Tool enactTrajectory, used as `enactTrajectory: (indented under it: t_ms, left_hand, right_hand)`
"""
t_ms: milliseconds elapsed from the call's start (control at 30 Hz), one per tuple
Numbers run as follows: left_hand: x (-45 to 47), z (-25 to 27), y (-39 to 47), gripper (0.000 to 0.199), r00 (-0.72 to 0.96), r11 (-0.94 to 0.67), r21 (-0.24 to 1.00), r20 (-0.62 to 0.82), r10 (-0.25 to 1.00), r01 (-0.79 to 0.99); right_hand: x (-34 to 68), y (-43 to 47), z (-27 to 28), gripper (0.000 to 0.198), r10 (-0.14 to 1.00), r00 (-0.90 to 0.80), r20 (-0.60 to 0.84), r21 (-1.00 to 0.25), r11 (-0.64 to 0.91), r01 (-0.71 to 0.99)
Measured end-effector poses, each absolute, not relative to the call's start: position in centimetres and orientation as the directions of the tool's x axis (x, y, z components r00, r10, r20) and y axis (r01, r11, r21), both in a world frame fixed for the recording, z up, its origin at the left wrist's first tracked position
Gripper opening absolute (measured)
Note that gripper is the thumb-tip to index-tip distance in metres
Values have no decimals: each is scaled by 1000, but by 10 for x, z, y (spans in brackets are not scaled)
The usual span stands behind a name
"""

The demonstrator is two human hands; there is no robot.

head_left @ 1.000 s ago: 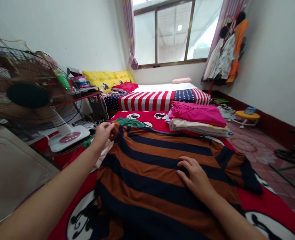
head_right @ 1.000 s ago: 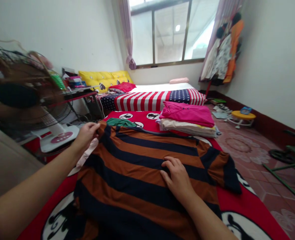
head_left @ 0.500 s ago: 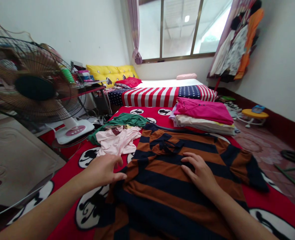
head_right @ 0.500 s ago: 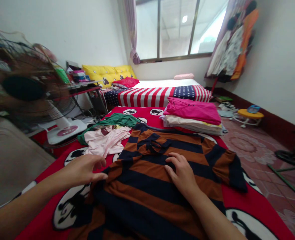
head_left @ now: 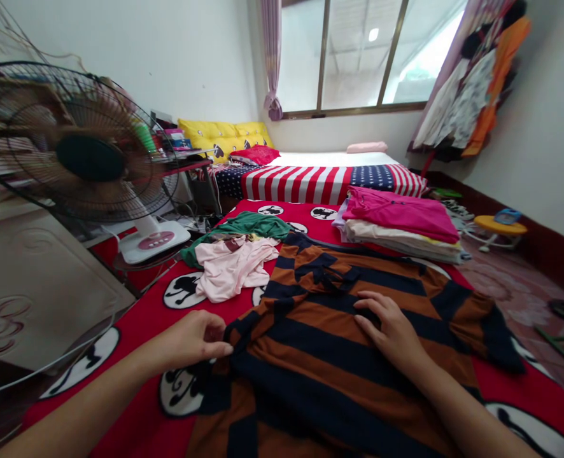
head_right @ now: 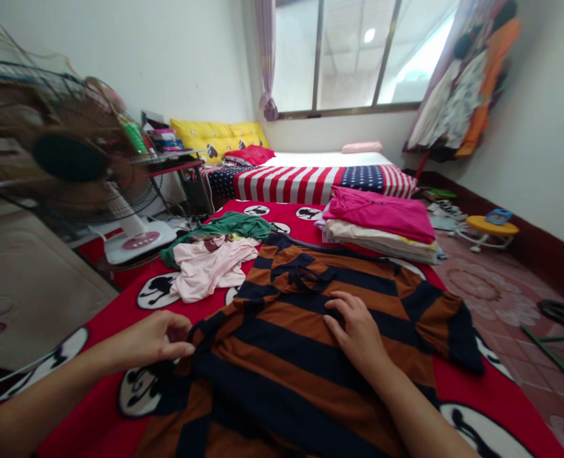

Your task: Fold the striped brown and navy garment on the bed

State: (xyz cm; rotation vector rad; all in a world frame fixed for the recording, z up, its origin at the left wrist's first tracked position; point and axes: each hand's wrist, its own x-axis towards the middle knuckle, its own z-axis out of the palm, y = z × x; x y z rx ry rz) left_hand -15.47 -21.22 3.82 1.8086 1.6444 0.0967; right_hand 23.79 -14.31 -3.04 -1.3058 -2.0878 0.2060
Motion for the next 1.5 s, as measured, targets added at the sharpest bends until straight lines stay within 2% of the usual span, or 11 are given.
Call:
enactTrajectory:
  t_ms: [167, 267, 367, 567, 767, 900, 1033, 1167, 1300, 1400, 1500]
  left_hand:
    - [-135, 47, -226, 36, 52, 10, 267, -225, 973, 964]
    - [-126, 44, -230, 33, -35, 59, 237, -104, 994, 970]
    - [-127, 38, -228, 19, -6, 33, 335, -80, 997, 942]
    - [-139, 41, -219, 38, 71, 192, 792, -284, 956, 580]
    - [-120, 79, -225, 44, 69, 276, 925, -303, 950, 263]
    - [-91, 96, -238, 36, 290, 111, 894, -255, 922, 433]
    - [-60, 88, -252, 20, 432, -161, 681, -248, 867, 714]
    - [-41, 69, -253, 18, 508, -293, 586, -242, 827, 755]
    - [-39, 61, -249, 17, 508, -268, 623, -244, 826, 735]
    - [-41, 60, -250, 18, 503, -213, 671, -273, 820, 710]
    - [-41, 62, -249, 19, 472, -164, 696, -277, 837, 699]
  right_hand:
    - [238, -143, -31, 17, 849, -283, 446, -452, 487, 748]
    - [238, -143, -30, 18, 849, -289, 442, -452, 489, 746]
    - [239, -144, -30, 18, 846, -299, 441, -450, 496, 742]
    - [239, -143, -29, 17, 844, -310, 438, -451, 505, 736]
    - [240, -143, -25, 16, 854, -320, 411, -454, 496, 741]
    - [240, -135, -5, 13, 877, -376, 298, -454, 477, 752]
    - [230, -117, 13, 27, 917, -335, 214, -472, 398, 787]
    - [207, -96, 15, 63, 961, -180, 212, -376, 250, 892]
    - [185, -75, 17, 70, 986, 51, 157, -430, 22, 903]
    - [173, -62, 22, 61, 998, 66, 23, -397, -52, 916]
    - [164, -52, 29, 32, 1000, -2, 3, -342, 3, 940]
